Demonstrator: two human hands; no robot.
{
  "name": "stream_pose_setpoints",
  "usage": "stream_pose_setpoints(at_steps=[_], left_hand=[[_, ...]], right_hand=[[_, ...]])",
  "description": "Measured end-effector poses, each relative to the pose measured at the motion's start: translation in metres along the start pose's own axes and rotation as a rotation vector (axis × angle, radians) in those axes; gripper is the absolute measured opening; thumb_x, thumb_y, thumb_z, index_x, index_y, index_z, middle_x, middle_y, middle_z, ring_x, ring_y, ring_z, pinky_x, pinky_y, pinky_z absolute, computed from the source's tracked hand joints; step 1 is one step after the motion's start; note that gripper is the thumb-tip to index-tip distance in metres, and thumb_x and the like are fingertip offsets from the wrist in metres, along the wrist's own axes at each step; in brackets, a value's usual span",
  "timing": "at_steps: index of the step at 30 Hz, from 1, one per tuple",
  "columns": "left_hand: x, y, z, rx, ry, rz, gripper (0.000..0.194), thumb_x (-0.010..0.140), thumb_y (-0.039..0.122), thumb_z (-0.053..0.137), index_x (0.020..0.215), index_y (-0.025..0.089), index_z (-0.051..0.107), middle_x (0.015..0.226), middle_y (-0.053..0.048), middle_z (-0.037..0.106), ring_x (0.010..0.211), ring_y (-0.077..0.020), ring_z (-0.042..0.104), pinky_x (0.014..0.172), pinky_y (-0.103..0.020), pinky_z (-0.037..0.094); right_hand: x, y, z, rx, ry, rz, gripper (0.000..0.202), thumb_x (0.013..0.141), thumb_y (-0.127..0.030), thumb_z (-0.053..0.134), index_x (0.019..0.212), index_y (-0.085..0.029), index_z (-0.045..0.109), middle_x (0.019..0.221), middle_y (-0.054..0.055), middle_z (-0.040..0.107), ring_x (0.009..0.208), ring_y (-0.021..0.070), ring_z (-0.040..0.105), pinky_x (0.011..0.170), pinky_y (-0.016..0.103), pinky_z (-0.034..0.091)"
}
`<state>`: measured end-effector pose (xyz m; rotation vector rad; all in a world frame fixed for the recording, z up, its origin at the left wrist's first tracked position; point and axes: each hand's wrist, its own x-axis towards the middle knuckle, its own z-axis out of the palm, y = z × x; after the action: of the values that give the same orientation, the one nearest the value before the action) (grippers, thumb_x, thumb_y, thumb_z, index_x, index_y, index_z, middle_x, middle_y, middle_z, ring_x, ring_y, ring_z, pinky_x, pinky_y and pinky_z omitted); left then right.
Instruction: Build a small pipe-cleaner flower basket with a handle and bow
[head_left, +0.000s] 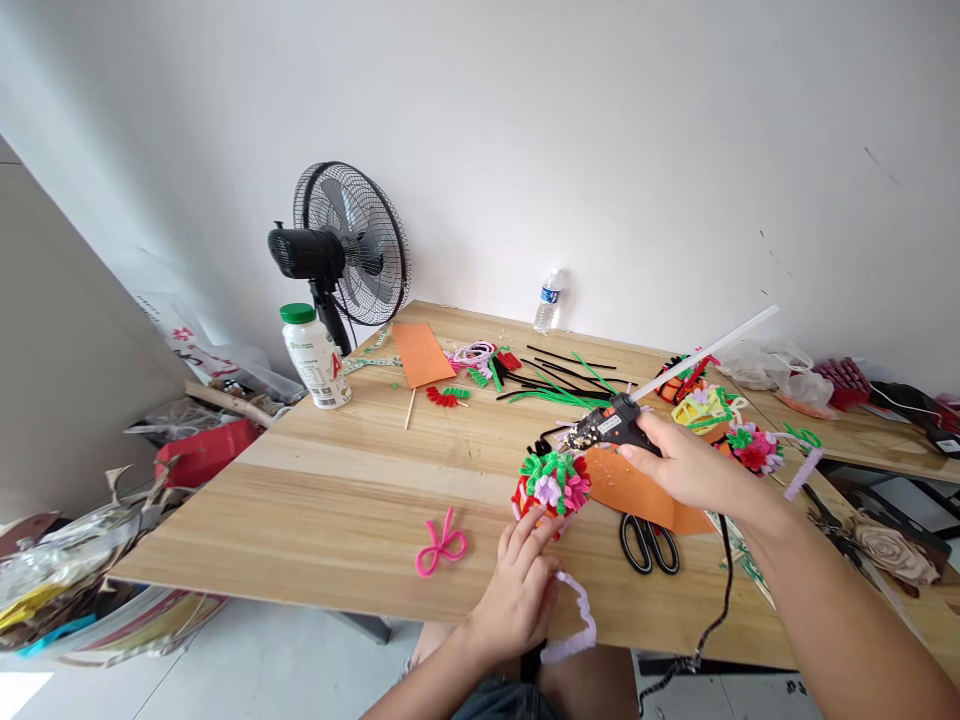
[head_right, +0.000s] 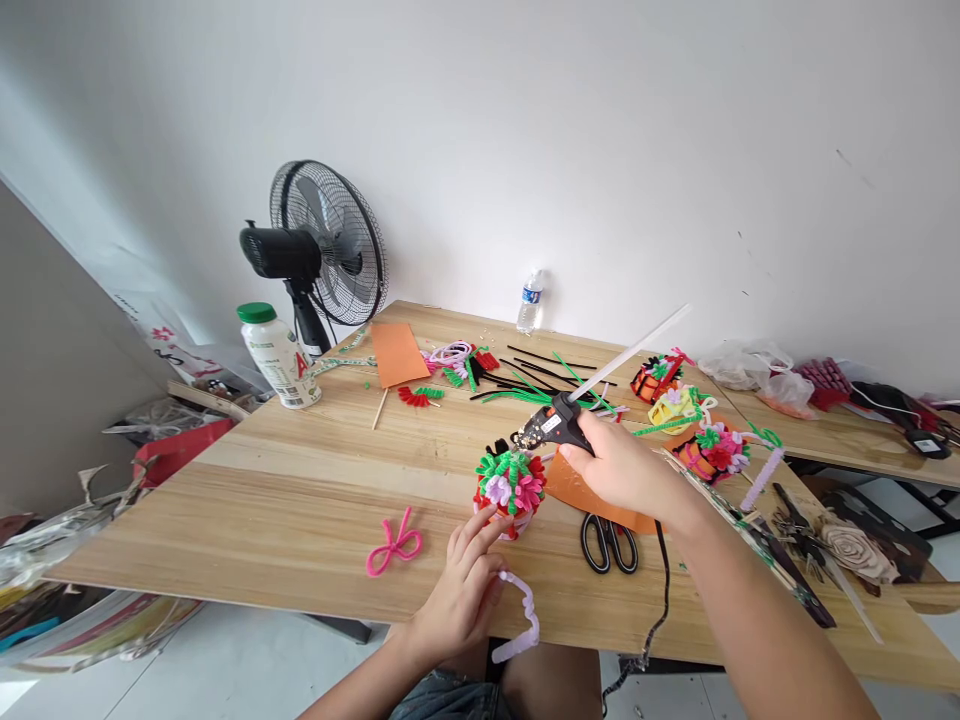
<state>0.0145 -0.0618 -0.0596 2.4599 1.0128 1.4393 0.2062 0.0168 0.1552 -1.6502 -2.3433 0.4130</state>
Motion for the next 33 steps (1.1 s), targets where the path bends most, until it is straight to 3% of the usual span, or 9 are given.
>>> stream_pose_setpoints(at_steps=[15,33], left_hand=[[-0.001,-0.001,0.001,0.022,0.001,-0.004,0.019,0.085,0.005,0.043,0.097,0.017,0.049,0.139,-0.017,0.049,0.141,-0.0300,0.028,0.102,-0.050,0.035],[0.002,-0.002,-0.002,0.030,-0.020,-0.003,0.019,0.084,0.004,0.043,0.097,0.017,0.048,0.138,-0.018,0.050,0.141,-0.0281,0.029,0.105,-0.046,0.030]], right_hand=[[0.002,0.002,-0.001,0.022,-0.020,0.044,0.023,0.088,-0.034,0.051,0.102,-0.020,0.063,0.094,0.006,0.070,0.087,0.0245,0.064,0.077,0.033,0.050],[-0.013,0.008,0.000,-0.010,0.032,0.040,0.039,0.089,-0.033,0.051,0.126,-0.024,0.056,0.106,0.006,0.071,0.101,0.0270,0.066,0.089,0.036,0.050]])
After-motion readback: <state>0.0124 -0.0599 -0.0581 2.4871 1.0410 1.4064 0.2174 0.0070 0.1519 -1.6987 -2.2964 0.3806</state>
